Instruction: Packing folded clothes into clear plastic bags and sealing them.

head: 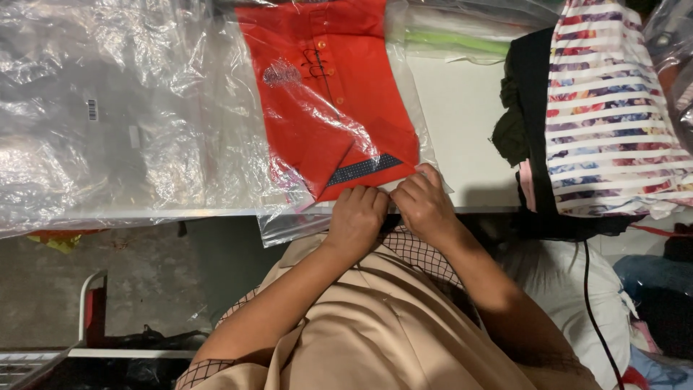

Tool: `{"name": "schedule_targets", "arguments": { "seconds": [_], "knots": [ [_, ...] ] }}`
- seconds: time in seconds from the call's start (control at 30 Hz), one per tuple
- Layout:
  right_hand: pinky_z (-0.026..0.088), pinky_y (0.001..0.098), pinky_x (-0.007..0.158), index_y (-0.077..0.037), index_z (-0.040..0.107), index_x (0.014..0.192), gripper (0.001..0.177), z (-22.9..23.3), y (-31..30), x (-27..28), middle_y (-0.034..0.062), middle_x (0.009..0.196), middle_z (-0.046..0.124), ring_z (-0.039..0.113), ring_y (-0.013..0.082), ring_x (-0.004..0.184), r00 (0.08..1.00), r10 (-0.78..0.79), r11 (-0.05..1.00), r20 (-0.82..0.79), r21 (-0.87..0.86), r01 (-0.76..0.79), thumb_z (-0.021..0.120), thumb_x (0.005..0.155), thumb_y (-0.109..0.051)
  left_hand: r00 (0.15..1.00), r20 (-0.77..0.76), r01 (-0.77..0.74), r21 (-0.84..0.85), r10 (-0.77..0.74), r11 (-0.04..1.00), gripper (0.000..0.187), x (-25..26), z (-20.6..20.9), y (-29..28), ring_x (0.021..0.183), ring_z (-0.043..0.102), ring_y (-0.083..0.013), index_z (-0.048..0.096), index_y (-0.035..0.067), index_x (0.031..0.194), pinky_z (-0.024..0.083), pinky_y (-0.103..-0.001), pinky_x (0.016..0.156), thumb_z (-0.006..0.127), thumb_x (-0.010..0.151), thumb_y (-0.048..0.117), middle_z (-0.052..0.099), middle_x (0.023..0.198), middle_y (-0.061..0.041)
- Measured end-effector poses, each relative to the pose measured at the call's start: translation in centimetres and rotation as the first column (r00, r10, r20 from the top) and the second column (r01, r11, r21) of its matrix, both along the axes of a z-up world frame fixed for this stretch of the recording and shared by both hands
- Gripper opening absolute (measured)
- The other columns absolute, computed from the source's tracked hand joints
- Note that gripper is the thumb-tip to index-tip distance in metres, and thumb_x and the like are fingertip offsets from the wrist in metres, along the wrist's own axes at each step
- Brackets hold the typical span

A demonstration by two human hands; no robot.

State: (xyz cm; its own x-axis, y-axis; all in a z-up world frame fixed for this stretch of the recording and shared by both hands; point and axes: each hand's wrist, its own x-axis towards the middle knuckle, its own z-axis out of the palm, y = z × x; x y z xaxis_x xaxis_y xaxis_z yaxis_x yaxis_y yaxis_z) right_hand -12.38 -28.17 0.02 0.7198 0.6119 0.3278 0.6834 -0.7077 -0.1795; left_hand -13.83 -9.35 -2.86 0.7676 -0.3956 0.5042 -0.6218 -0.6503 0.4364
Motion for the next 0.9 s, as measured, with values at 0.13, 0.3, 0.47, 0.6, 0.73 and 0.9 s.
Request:
{"name": "schedule_targets", "arguments": {
  "seconds": [0.13, 0.3, 0.47, 0.6, 0.73, 0.9],
  "knots": [
    [0.039, 0.0502, 0.112, -0.005, 0.066, 0.087, 0.006, -0.2, 0.0, 0.0, 0.0073, 0.085, 0.062, 0.061, 0.0258, 0.092, 1.000, -0.013, 1.000, -0.020, 0.024, 0.014, 0.066, 0.085, 0.001, 1.000, 0.018, -0.009, 0.017, 0.009, 1.000, 0.023, -0.1, 0.0, 0.4, 0.085, 0.061, -0.0286, 0.066, 0.002, 0.100, 0.046, -0.041, 0.075, 0.064, 0.079, 0.012, 0.065, 0.090, -0.013],
    [0.038, 0.0491, 0.111, -0.008, 0.068, 0.088, 0.008, 0.7, 0.0, 0.0, 0.0057, 0.086, 0.063, 0.062, 0.0262, 0.093, 0.998, -0.047, 0.998, -0.036, 0.045, 0.049, 0.069, 0.084, -0.002, 0.998, 0.051, -0.047, 0.146, 0.040, 0.988, 0.024, -0.3, 0.9, 1.9, 0.085, 0.061, -0.0275, 0.066, 0.002, 0.100, 0.046, -0.041, 0.076, 0.062, 0.080, 0.015, 0.065, 0.092, -0.012],
    [0.035, 0.0533, 0.110, -0.009, 0.069, 0.092, 0.008, 1.4, 1.5, 0.1, 0.0056, 0.088, 0.063, 0.061, 0.0250, 0.096, 0.999, 0.039, 0.997, -0.037, 0.066, -0.036, 0.072, 0.085, -0.006, 0.999, 0.034, -0.043, 0.181, 0.037, 0.982, 0.021, -0.6, 0.5, 2.3, 0.083, 0.060, -0.0274, 0.065, 0.002, 0.098, 0.046, -0.040, 0.076, 0.062, 0.082, 0.015, 0.065, 0.091, -0.012],
    [0.036, 0.0529, 0.112, -0.006, 0.068, 0.091, 0.007, 0.1, 1.8, 0.1, 0.0063, 0.088, 0.063, 0.061, 0.0253, 0.096, 0.999, 0.041, 0.999, -0.012, 0.005, -0.041, 0.071, 0.085, -0.004, 0.999, 0.030, -0.048, 0.140, 0.044, 0.989, 0.020, -0.6, 0.3, 2.2, 0.084, 0.060, -0.0275, 0.065, 0.002, 0.098, 0.046, -0.040, 0.076, 0.062, 0.082, 0.014, 0.064, 0.090, -0.012],
    [0.037, 0.0519, 0.111, -0.005, 0.067, 0.088, 0.005, 0.3, 2.1, -0.1, 0.0069, 0.086, 0.062, 0.061, 0.0258, 0.093, 0.999, 0.029, 0.998, -0.037, 0.058, -0.027, 0.069, 0.085, -0.001, 0.999, 0.034, -0.030, 0.103, 0.027, 0.994, 0.019, -0.8, -0.1, 2.1, 0.085, 0.060, -0.0278, 0.066, 0.002, 0.098, 0.046, -0.040, 0.078, 0.062, 0.082, 0.013, 0.064, 0.091, -0.012],
    [0.039, 0.0516, 0.111, -0.004, 0.067, 0.086, 0.005, -0.3, 2.1, -0.1, 0.0073, 0.083, 0.062, 0.061, 0.0260, 0.090, 0.999, 0.029, 0.996, -0.031, 0.081, -0.026, 0.066, 0.086, 0.002, 0.999, 0.046, -0.021, 0.099, 0.016, 0.995, 0.020, -0.8, 0.0, 2.3, 0.087, 0.060, -0.0279, 0.065, 0.002, 0.098, 0.046, -0.040, 0.079, 0.061, 0.082, 0.013, 0.065, 0.093, -0.013]
  ]
}}
